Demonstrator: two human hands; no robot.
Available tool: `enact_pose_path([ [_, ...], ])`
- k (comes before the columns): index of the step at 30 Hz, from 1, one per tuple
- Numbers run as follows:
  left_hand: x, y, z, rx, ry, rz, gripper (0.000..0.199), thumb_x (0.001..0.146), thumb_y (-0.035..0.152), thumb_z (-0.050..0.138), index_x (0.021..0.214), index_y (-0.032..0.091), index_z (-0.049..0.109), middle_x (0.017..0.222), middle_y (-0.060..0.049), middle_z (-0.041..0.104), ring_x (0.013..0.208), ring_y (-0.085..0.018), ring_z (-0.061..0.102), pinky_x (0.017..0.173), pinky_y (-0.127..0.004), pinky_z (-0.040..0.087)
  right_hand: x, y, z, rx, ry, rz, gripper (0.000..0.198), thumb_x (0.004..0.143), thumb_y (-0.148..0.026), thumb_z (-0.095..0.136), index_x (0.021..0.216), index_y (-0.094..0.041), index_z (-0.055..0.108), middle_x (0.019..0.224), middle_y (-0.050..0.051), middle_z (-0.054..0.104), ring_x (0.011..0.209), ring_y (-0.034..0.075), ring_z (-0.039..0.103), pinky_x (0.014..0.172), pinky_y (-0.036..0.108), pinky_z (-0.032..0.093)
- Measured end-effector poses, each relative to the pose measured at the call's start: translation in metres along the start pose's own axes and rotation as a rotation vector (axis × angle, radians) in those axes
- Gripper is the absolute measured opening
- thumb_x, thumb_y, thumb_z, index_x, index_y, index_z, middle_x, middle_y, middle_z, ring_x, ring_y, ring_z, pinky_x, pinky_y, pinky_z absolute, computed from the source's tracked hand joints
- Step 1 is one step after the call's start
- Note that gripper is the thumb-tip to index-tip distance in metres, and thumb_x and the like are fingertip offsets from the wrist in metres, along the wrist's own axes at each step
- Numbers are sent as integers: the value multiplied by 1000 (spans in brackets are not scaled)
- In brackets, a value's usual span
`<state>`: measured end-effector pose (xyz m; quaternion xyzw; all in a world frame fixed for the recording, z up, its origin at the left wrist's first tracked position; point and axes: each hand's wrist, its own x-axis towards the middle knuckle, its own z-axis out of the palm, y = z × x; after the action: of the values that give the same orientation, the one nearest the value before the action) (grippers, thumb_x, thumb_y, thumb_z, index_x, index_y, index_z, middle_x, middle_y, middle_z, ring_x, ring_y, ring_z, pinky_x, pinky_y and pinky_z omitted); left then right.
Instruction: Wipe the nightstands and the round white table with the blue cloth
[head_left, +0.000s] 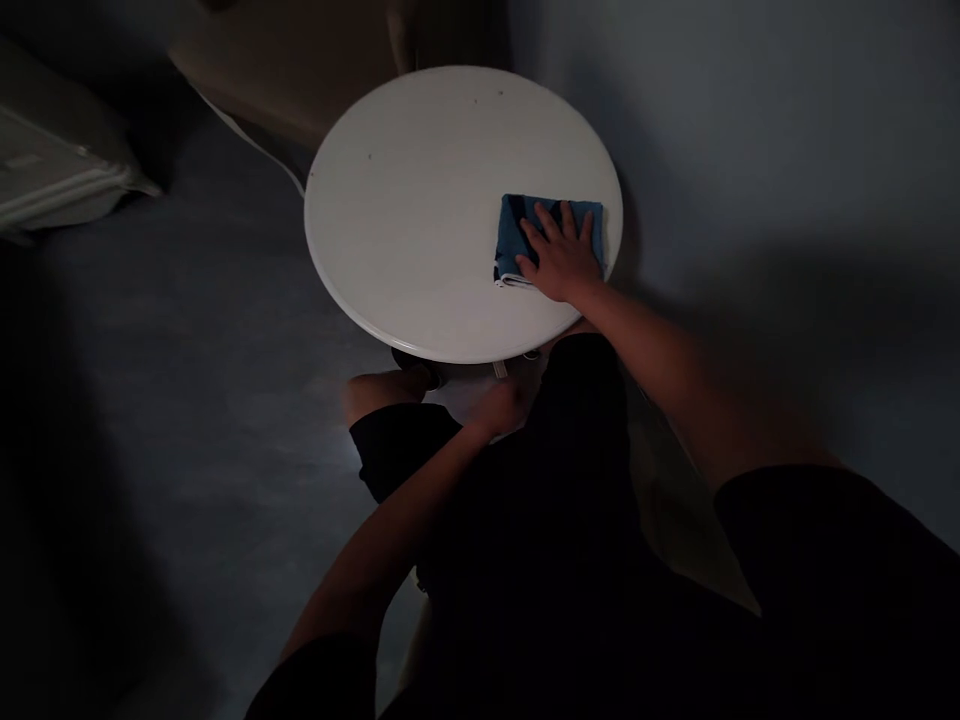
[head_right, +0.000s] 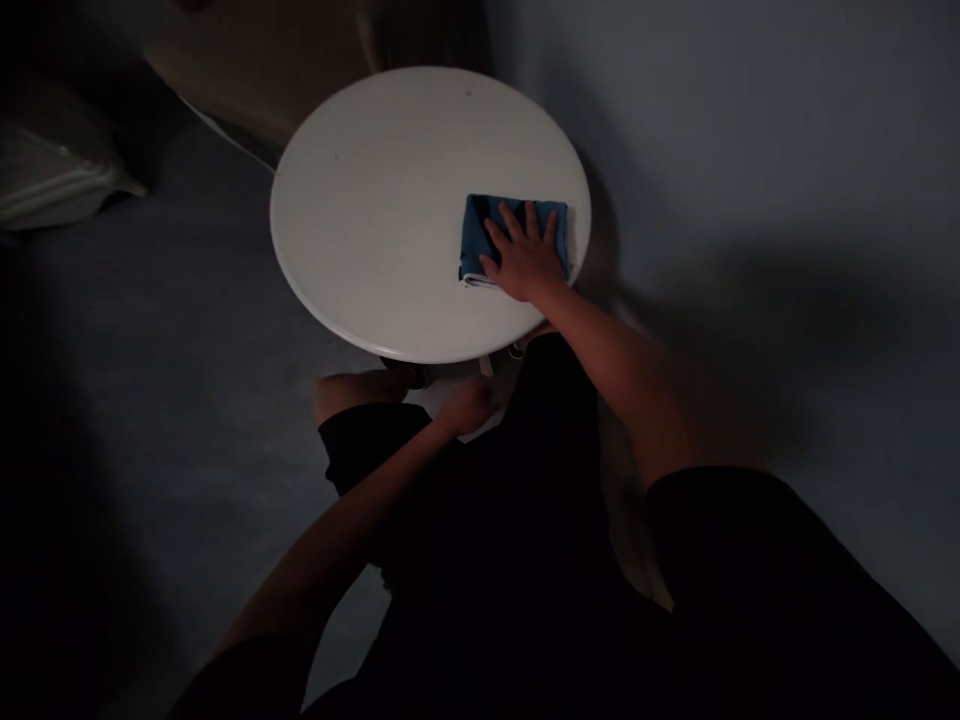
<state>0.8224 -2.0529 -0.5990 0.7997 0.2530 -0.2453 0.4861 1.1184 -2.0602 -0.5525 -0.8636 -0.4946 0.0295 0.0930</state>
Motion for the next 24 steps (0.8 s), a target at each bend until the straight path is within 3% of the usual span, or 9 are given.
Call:
enact_pose_path([
  [3,-2,10,28,-576,-508,54,32,106,47,83,116,20,69,109,-15,88,89,-28,88,84,-40,68,0,0,-1,-4,-18,16,89,119,-69,36,192,-21,29,202,11,16,183,58,1,138,95,-6],
  [4,0,14,36,-700,-569,49,36,102,49,87,112,20,69,106,-14,88,87,-26,87,83,-38,68,1,-1,-1,-10,-30,27,89,118,-69,37,193,-21,29,202,10,15,183,58,0,139,95,-5],
  [5,5,17,42,-791,-511,33,38,100,49,90,108,20,67,101,-13,88,83,-23,86,81,-35,67,1,-1,-2,-16,-38,36,89,118,-69,38,193,-21,29,202,10,15,183,58,1,139,95,-4],
  [8,20,21,39,-982,28,-20,34,99,44,88,104,21,63,93,-6,84,74,-16,81,80,-30,64,3,-1,0,-25,-32,38,89,118,-69,40,193,-22,29,201,11,17,183,59,3,138,96,-2],
  [10,24,22,27,-1104,153,-11,32,101,44,85,108,21,64,100,-8,85,80,-18,82,84,-33,65,5,2,3,-32,-23,21,90,117,-71,42,193,-23,28,201,11,17,183,59,4,138,97,0],
  [14,9,29,24,-1102,-515,-19,46,98,58,88,112,17,72,119,-21,88,101,-32,88,94,-48,69,5,4,8,-40,31,-21,90,118,-72,42,193,-24,28,200,12,22,182,59,8,138,97,3],
  [16,4,34,37,-981,-704,-41,47,95,56,93,111,16,75,119,-22,88,104,-31,88,95,-46,68,4,3,8,-33,52,-12,88,118,-70,41,192,-24,31,199,12,25,182,59,11,138,97,3],
  [20,10,32,57,-787,-363,45,40,99,53,89,106,18,71,98,-12,86,82,-21,84,80,-32,62,4,1,2,-22,15,12,86,118,-69,40,192,-25,34,199,10,26,182,58,11,139,96,4],
  [24,12,-4,33,-620,142,196,32,103,53,78,103,22,72,98,-8,84,83,-20,81,81,-33,61,8,5,-6,-31,-56,3,86,118,-71,37,192,-28,33,201,6,20,183,56,8,143,91,5],
])
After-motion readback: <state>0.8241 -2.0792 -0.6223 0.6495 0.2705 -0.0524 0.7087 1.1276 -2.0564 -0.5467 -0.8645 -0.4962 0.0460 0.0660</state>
